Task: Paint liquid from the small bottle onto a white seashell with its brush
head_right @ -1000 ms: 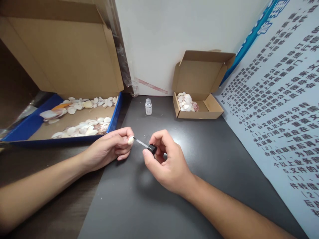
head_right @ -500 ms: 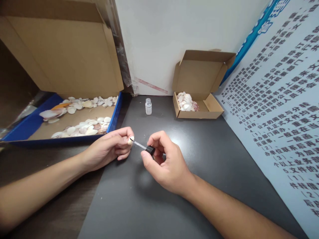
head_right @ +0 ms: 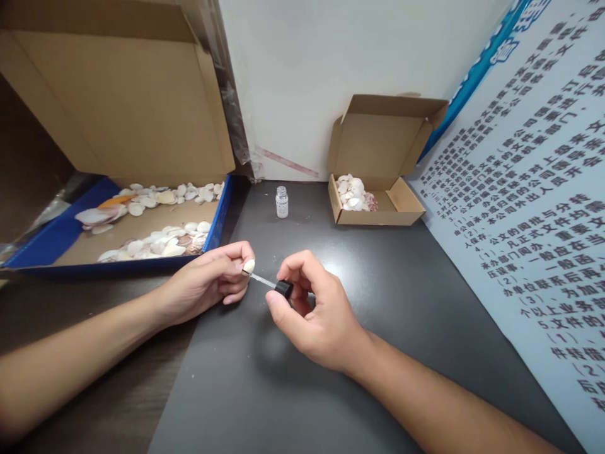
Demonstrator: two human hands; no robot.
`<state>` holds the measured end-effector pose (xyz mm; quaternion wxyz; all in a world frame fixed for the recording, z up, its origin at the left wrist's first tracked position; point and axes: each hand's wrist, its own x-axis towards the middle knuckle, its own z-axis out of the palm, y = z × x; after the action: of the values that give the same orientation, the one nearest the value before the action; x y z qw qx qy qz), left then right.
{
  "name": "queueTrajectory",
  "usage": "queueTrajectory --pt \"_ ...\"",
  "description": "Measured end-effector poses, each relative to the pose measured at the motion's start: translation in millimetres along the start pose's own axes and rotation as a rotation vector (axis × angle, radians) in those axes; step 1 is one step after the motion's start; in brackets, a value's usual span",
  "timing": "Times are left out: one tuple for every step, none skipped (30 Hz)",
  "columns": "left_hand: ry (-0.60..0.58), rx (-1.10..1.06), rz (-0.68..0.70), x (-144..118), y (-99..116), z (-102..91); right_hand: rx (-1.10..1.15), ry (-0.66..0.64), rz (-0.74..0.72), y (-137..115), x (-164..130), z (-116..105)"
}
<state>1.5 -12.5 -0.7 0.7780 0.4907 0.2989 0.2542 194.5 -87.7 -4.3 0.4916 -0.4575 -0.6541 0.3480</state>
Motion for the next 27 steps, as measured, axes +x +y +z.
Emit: queueTrajectory --pt "0.001 0.002 0.001 0.0 0.1 0.1 -0.014 0.008 0.005 0.0 0.4 0.3" --pt "0.002 0.005 0.001 0.0 0.1 0.1 -0.032 0.021 0.013 -0.1 0.9 0.6" --pt "0.002 0.009 0.002 0.1 0.1 0.0 -0.051 0.037 0.022 -0.3 1.4 0.9" --pt "0.002 0.012 0.004 0.2 0.0 -0.1 -0.067 0.054 0.027 -0.6 1.9 1.1" --pt "0.001 0.015 0.004 0.4 -0.1 -0.4 -0.077 0.067 0.028 -0.9 2.3 1.3" --pt "0.0 0.016 0.004 0.5 -0.3 -0.6 -0.081 0.074 0.025 -1.4 2.5 1.4" --pt "0.0 0.015 0.004 0.6 -0.4 -0.9 -0.079 0.077 0.021 -1.8 2.6 1.4" --pt "0.0 0.014 0.003 0.7 -0.6 -1.1 -0.075 0.075 0.016 -2.2 2.5 1.3" --pt "0.001 0.013 0.001 0.8 -0.7 -1.2 -0.07 0.073 0.011 -2.5 2.3 1.1" --pt "0.0 0.012 0.0 0.8 -0.8 -1.3 -0.065 0.07 0.008 -2.7 2.0 0.9" --pt "-0.001 0.013 -0.002 0.8 -0.9 -1.3 -0.059 0.067 0.004 -2.7 1.8 0.8" --pt "-0.001 0.014 -0.003 0.8 -0.9 -1.3 -0.053 0.063 0.001 -2.6 1.6 0.6" --pt "-0.001 0.014 -0.004 0.7 -0.8 -1.2 -0.048 0.059 0.0 -2.5 1.5 0.5" --pt "-0.002 0.014 -0.004 0.7 -0.8 -1.1 -0.044 0.054 -0.002 -2.3 1.5 0.4" --pt "-0.002 0.015 -0.003 0.7 -0.8 -1.1 -0.041 0.05 -0.001 -2.0 1.4 0.3" --pt "-0.002 0.016 -0.003 0.7 -0.7 -1.0 -0.039 0.045 0.0 -1.8 1.4 0.2" --pt "-0.002 0.016 -0.002 0.7 -0.6 -0.9 -0.035 0.041 0.0 -1.7 1.3 0.1" --pt "-0.002 0.017 -0.001 0.7 -0.5 -0.9 -0.032 0.037 0.0 -1.6 1.0 -0.1" --pt "-0.001 0.018 -0.001 0.6 -0.3 -0.8 -0.03 0.034 -0.001 -1.5 0.7 -0.4" --pt "0.0 0.019 -0.001 0.6 -0.2 -0.6 -0.027 0.033 -0.001 -1.5 0.3 -0.7" --pt "0.001 0.021 -0.001 0.5 -0.1 -0.5 -0.026 0.033 -0.002 -1.6 -0.2 -1.0" --pt "0.003 0.022 0.0 0.5 0.1 -0.3 -0.025 0.032 -0.002 -1.7 -0.7 -1.3" --pt "0.005 0.023 0.0 0.4 0.2 0.0 -0.025 0.032 -0.002 -1.7 -1.2 -1.4" --pt "0.008 0.024 0.001 0.3 0.3 0.2 -0.025 0.032 -0.001 -1.7 -1.5 -1.5" --pt "0.01 0.023 0.002 0.3 0.4 0.4 -0.026 0.033 0.0 -1.7 -1.6 -1.4" --pt "0.012 0.023 0.002 0.2 0.4 0.6 -0.03 0.034 0.002 -1.5 -1.5 -1.2" --pt "0.013 0.023 0.002 0.3 0.3 0.6 -0.037 0.039 0.005 -1.3 -1.2 -0.8"
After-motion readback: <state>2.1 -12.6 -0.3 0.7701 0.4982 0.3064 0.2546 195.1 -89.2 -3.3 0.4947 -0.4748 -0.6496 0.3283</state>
